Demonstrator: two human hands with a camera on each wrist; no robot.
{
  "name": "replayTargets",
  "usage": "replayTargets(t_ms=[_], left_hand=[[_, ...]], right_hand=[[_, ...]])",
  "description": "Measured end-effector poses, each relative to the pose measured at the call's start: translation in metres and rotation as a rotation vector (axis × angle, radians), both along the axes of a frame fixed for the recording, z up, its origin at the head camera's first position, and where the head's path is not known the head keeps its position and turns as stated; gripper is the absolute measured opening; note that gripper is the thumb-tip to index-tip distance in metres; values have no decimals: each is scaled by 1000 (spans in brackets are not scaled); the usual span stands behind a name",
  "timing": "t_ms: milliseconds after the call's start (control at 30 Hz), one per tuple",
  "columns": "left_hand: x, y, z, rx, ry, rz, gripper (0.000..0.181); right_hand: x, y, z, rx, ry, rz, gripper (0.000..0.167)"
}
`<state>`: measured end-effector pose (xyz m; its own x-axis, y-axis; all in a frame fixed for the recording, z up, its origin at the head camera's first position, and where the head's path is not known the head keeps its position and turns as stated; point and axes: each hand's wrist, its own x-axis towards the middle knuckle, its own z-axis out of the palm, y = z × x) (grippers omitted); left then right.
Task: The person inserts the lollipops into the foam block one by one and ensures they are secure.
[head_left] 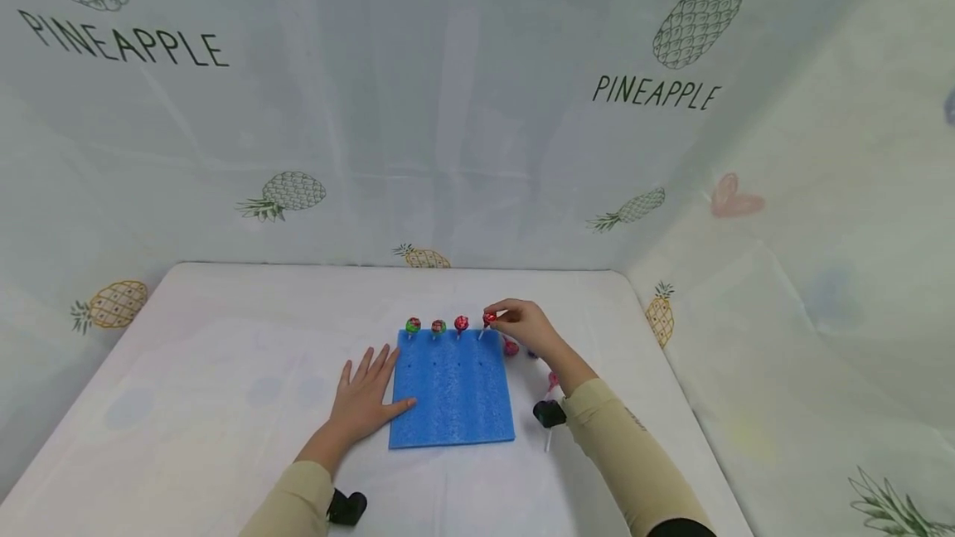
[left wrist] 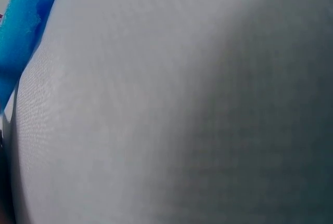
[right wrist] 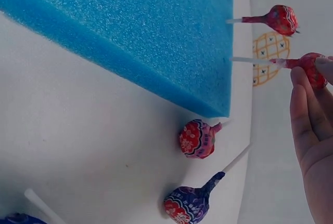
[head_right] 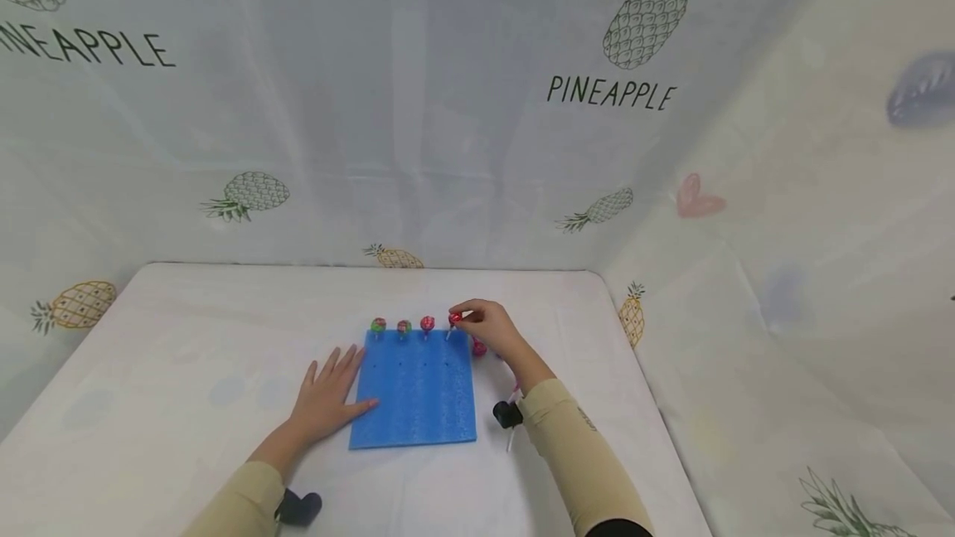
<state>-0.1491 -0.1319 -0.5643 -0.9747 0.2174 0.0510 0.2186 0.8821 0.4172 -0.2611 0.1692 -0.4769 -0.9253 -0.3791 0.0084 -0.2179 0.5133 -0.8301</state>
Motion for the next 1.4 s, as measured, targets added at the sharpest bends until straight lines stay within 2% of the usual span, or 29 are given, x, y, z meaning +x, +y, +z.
replayTargets(t_ms=[300,600,933,1133,1400], left_hand=[[4,1,4,7,19,5,94],[4,0,2,10,18,5,94],[0,-3,-2,0,5,-1,96],[-1,-3,-4,-6,11,-1,96],[2,-2,-1,-12,33,-6,95]], right_hand=[[0,-3,-3,-17,0,9,24],[1,-4,-6,17,18,5,23],[-2,-7,-7,20,-28,-4,23],[-4,-10,-10,19,-20,8,26],[-4,-11,-13,20,-23,-1,28]])
